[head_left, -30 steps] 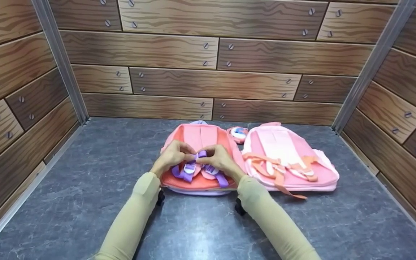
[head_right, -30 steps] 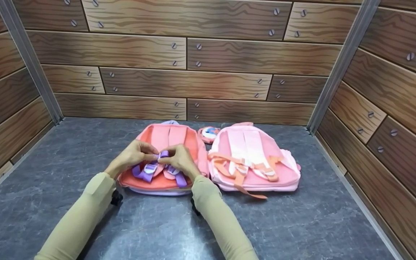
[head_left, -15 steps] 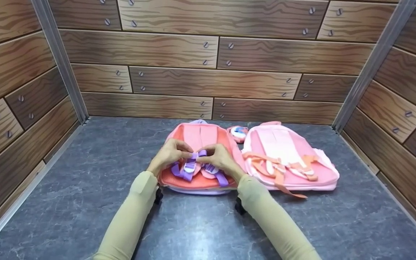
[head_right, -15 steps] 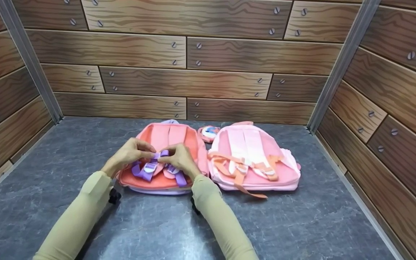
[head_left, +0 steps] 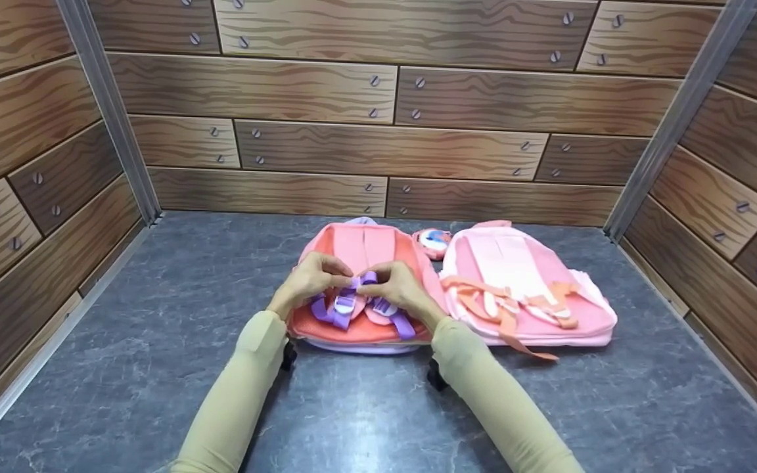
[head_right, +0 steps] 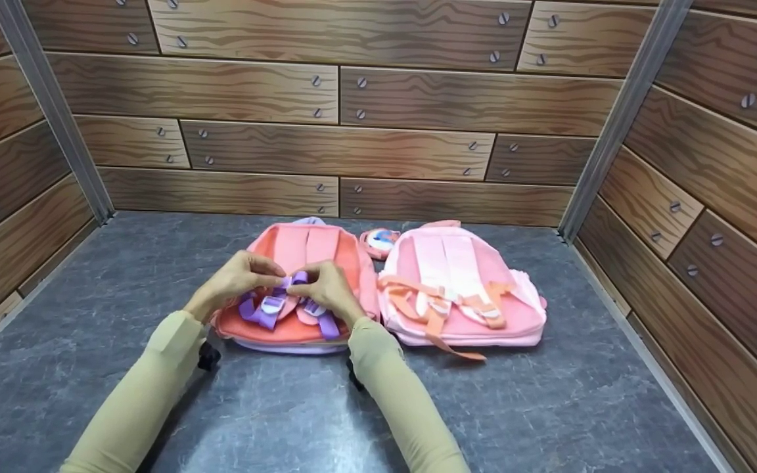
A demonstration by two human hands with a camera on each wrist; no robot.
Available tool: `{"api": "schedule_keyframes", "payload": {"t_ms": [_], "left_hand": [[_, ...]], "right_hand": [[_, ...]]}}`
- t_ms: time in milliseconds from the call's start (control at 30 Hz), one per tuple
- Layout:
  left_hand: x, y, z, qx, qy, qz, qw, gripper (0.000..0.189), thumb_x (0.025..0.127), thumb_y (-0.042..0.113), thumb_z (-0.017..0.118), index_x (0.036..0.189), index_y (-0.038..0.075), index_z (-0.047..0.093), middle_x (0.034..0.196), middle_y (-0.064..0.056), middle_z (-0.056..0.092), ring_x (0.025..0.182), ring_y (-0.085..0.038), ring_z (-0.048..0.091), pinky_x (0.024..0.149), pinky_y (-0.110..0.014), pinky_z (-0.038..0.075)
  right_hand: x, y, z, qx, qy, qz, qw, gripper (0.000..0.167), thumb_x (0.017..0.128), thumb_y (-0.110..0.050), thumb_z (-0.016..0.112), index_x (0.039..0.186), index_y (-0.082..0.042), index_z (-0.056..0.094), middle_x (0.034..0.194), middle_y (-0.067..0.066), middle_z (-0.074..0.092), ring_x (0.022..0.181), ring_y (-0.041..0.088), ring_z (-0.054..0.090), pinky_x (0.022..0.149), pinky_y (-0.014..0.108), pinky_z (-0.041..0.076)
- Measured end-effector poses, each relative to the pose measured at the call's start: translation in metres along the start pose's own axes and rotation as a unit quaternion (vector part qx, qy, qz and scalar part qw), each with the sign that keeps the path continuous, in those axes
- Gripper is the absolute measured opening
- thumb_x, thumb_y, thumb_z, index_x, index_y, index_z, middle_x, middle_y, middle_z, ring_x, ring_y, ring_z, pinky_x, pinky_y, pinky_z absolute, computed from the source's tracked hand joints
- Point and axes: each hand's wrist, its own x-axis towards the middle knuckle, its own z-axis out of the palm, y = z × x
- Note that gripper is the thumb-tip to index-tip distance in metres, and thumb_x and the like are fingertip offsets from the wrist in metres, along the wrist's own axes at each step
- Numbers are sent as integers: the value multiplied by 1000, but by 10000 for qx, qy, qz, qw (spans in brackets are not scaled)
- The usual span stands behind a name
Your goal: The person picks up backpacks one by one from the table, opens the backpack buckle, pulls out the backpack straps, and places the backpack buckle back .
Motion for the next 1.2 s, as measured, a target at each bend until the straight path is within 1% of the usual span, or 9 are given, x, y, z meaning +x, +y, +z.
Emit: {"api": "schedule_keyframes", "payload": {"t_ms": [167, 267, 433, 733, 800, 867, 967, 1100, 1200], "left_hand": [[-2, 3, -5, 59, -22, -190, 9998, 16, 86, 3, 71, 101, -3, 72, 78, -3, 67, 59, -11, 54, 52, -21, 44], [-1, 2, -5, 174, -4, -125, 9998, 15, 86, 3, 71, 100, -2, 73, 77, -2, 67, 59, -10, 54, 54, -22, 44], [1, 0, -2, 154, 37, 31, 9999, 13, 85, -1, 70, 98, -5, 72, 75, -2, 65, 59, -10, 52, 53, -21, 43], [4, 0, 3, 317, 86, 154, 9993, 12, 84, -2, 70, 95, -4, 72, 81, -5, 69, 68, -10, 57, 59, -21, 47], [4, 0, 3, 258, 72, 118, 9996, 12, 84, -1, 70, 96, -4, 72, 82, -5, 69, 67, -10, 58, 58, -20, 48], [3, 0, 3, 107, 13, 65, 9999, 12, 86, -2, 68, 97, -6, 71, 82, -7, 68, 63, -10, 57, 54, -21, 47], [2, 0, 0, -98, 21, -89, 9999, 15, 90, 2, 66, 101, -7, 71, 84, -8, 66, 60, -10, 56, 51, -21, 47], [1, 0, -5, 54, 135, -272, 9995, 17, 91, 9, 67, 103, -2, 73, 91, -8, 68, 66, -12, 58, 59, -23, 50], [-1, 0, -7, 200, 158, -300, 9992, 17, 90, 8, 68, 103, -1, 73, 92, -6, 70, 68, -13, 59, 62, -24, 50]], "right_hand": [[0, 0, 0, -79, 43, 93, 9999, 25, 75, -14, 84, 99, -9, 77, 88, 1, 73, 70, 6, 58, 64, 19, 47], [1, 0, -1, 14, 13, 99, 9999, 25, 76, -12, 83, 100, -9, 77, 87, 1, 72, 70, 6, 58, 64, 19, 47], [1, 1, -1, 195, -130, -37, 9997, 26, 77, -10, 82, 102, -7, 76, 88, 1, 72, 72, 6, 59, 66, 19, 48], [1, 2, -2, 40, -133, -236, 9996, 25, 78, -11, 82, 101, -5, 76, 89, 3, 73, 70, 4, 57, 64, 18, 46], [1, 3, -1, 86, -120, -171, 9997, 27, 77, -12, 82, 102, -4, 76, 90, 5, 73, 69, 4, 57, 63, 18, 46], [1, 3, -1, 135, -105, -115, 9998, 28, 77, -12, 82, 103, -4, 76, 92, 7, 73, 69, 5, 57, 63, 18, 46], [1, 3, 0, 100, -60, -56, 9999, 28, 77, -12, 83, 103, -5, 76, 92, 7, 73, 70, 5, 57, 64, 18, 46], [0, 2, -1, 19, -9, -8, 10000, 26, 76, -12, 83, 100, -7, 77, 88, 4, 73, 69, 5, 57, 64, 19, 47], [0, 1, -1, 42, -30, 3, 10000, 25, 76, -12, 83, 100, -7, 77, 87, 3, 73, 68, 6, 58, 62, 19, 47]]}}
